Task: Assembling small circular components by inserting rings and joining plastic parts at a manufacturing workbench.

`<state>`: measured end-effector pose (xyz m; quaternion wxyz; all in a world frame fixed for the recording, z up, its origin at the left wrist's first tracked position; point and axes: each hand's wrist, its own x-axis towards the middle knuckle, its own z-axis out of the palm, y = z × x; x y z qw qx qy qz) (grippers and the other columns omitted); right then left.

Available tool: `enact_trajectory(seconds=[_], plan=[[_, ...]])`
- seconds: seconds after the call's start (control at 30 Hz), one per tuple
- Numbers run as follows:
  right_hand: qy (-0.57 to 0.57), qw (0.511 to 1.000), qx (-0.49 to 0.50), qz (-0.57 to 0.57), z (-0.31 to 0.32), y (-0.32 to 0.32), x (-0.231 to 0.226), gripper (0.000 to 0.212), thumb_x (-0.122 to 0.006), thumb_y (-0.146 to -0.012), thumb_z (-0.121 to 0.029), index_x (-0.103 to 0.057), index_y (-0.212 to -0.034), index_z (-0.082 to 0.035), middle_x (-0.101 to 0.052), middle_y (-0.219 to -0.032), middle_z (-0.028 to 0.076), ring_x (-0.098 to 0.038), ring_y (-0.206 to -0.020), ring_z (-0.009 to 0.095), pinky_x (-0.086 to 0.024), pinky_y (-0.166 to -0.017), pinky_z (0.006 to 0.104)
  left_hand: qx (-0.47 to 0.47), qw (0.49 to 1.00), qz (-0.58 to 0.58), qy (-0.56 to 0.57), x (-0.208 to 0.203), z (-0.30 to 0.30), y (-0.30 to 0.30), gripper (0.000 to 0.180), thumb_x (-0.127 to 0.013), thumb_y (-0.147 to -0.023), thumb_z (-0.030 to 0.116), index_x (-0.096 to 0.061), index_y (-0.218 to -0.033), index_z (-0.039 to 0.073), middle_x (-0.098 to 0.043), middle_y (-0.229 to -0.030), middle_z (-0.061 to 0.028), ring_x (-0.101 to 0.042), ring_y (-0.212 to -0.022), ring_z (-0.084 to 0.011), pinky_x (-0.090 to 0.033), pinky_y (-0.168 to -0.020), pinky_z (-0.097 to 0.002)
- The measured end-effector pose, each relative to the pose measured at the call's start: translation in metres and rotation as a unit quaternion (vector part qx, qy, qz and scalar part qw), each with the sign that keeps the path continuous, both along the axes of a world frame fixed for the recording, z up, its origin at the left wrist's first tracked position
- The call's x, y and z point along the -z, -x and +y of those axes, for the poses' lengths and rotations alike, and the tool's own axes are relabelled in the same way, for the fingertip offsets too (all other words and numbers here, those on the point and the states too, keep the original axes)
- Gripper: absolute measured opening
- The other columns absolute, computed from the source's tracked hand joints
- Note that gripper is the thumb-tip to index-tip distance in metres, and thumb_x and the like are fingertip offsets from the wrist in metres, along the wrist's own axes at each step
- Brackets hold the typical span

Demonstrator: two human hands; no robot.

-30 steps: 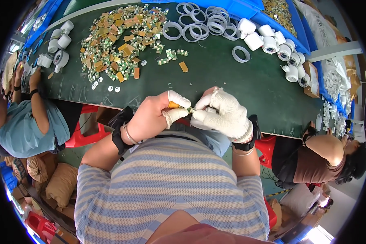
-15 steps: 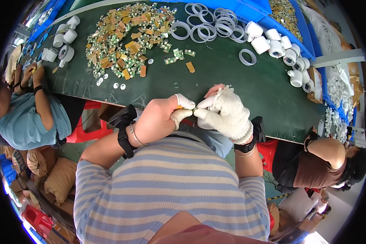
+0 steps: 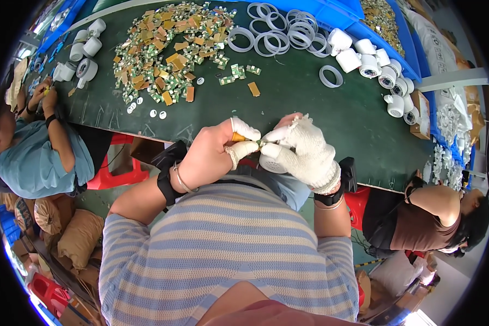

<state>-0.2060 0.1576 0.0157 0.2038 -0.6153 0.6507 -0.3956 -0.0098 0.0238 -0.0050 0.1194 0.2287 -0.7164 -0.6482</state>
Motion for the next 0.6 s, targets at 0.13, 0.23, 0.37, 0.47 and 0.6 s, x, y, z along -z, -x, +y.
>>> enact_trajectory(seconds=[0.13, 0.23, 0.37, 0.47, 0.6], plan=[[0.038, 0.996, -0.058, 0.06, -0.003, 0.005, 0.006, 0.018, -0.087, -0.077, -0.018, -0.075, -0.088, -0.011, -0.069, -0.083, 0.007, -0.067, -0.085, 0.03, -0.05, -0.076, 0.0407, 0.026, 0.997, 0.01, 0.071, -0.003, 0.002, -0.006, 0.016, -0.075, -0.096, 0.001, -0.068, -0.111, 0.002, -0.074, -0.097, -0.0051, -0.072, -0.086, -0.0124, -0.056, -0.075, -0.0277], [0.073, 0.992, -0.068, 0.075, -0.011, 0.002, 0.003, 0.017, -0.087, -0.076, -0.016, -0.075, -0.087, -0.012, -0.068, -0.082, 0.007, -0.066, -0.083, 0.031, -0.049, -0.074, 0.042, 0.017, 0.976, 0.017, 0.216, 0.001, 0.006, -0.006, 0.018, -0.076, -0.094, 0.004, -0.069, -0.111, 0.006, -0.074, -0.093, -0.0105, -0.073, -0.079, -0.021, -0.056, -0.071, -0.0302], [0.073, 0.989, -0.029, 0.123, -0.009, -0.001, 0.004, 0.019, -0.085, -0.076, -0.014, -0.072, -0.089, -0.012, -0.067, -0.085, 0.008, -0.064, -0.084, 0.033, -0.048, -0.076, 0.0429, 0.017, 0.989, 0.052, 0.135, 0.002, -0.001, -0.001, 0.02, -0.075, -0.095, 0.004, -0.068, -0.114, 0.006, -0.075, -0.096, -0.0081, -0.073, -0.084, -0.016, -0.056, -0.073, -0.0298], [0.081, 0.994, 0.02, 0.074, -0.008, -0.011, -0.012, 0.04, -0.085, -0.076, -0.019, -0.071, -0.112, -0.008, -0.07, -0.111, 0.014, -0.066, -0.102, 0.033, -0.05, -0.091, 0.0431, -0.042, 0.995, 0.089, 0.007, -0.013, -0.017, -0.014, 0.022, -0.077, -0.095, 0.007, -0.068, -0.115, 0.003, -0.074, -0.1, -0.0056, -0.07, -0.089, -0.0125, -0.056, -0.077, -0.0298], [0.088, 0.993, 0.081, -0.015, 0.01, -0.001, -0.003, 0.042, -0.082, -0.08, -0.014, -0.072, -0.12, -0.008, -0.071, -0.118, 0.011, -0.065, -0.099, 0.025, -0.05, -0.088, 0.0347, -0.264, 0.954, 0.083, 0.117, -0.062, -0.088, -0.067, 0.02, -0.076, -0.094, 0.007, -0.069, -0.112, 0.002, -0.073, -0.098, -0.0064, -0.07, -0.09, -0.0138, -0.056, -0.079, -0.0299]])
